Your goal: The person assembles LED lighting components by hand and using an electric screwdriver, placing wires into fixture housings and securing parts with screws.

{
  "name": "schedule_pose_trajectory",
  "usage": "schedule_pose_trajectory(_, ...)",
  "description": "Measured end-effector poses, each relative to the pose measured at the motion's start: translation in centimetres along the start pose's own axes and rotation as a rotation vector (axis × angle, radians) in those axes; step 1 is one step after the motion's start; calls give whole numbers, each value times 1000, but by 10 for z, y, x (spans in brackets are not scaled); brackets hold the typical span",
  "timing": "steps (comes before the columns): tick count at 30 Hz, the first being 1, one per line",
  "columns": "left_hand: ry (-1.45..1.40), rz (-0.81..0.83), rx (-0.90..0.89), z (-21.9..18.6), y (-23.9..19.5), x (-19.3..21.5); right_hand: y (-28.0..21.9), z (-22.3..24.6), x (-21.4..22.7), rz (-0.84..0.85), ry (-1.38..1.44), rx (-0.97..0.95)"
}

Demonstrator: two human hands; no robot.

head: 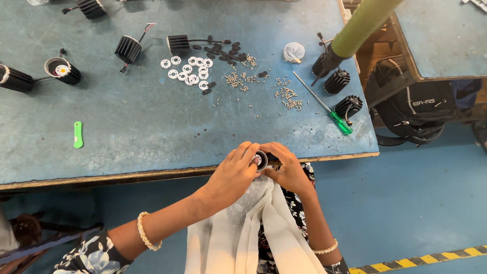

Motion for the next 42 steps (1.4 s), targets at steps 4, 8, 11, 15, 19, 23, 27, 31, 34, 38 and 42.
schedule_pose_trajectory(4, 182, 7, -5, -7, 3, 3, 0, 1, 1, -3, 16, -38)
schedule_pose_trajectory(8, 369, 78, 30, -13, 5, -3, -1, 2, 2, -9, 2, -48)
schedule_pose_trajectory(11, 386, 135, 58, -13, 5, -9, -2, 4, 3, -21, -19, -16)
schedule_pose_trajectory(15, 126, -51, 111, -4, 1, 1, -1, 2, 2, -11, 16, -39)
schedule_pose_trajectory(19, -14, -140, 135, -1, -6, 6, -1, 5, 4, -19, 35, -3)
schedule_pose_trajectory(23, 63, -75, 118, -2, -4, -1, 0, -1, 3, -3, 51, -65)
schedule_pose_trajectory(27, 114, -37, 135, -1, 0, -4, 0, -2, 2, -20, 15, -58)
schedule_pose_trajectory(31, 20, -70, 136, 2, 1, -1, -1, -5, 2, -28, 2, -42)
schedule_pose_trajectory(34, -19, -17, 146, 3, 3, -5, -1, -6, 1, -12, 4, -25)
schedule_pose_trajectory(38, -16, 14, 118, 0, 1, -5, 0, -7, 1, -7, 16, -39)
schedule_pose_trajectory(42, 23, -33, 104, -2, 0, 0, 1, -6, 3, 2, 52, -57)
Point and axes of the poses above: each hand's wrist, its own y-axis towards the middle knuckle, its own x-axis out of the back of the hand, z = x × y, the point moved 9 cm from there along y, towards the middle knuckle, and after that the axes turned 13 degrees about -x, right-handed, at the moved point
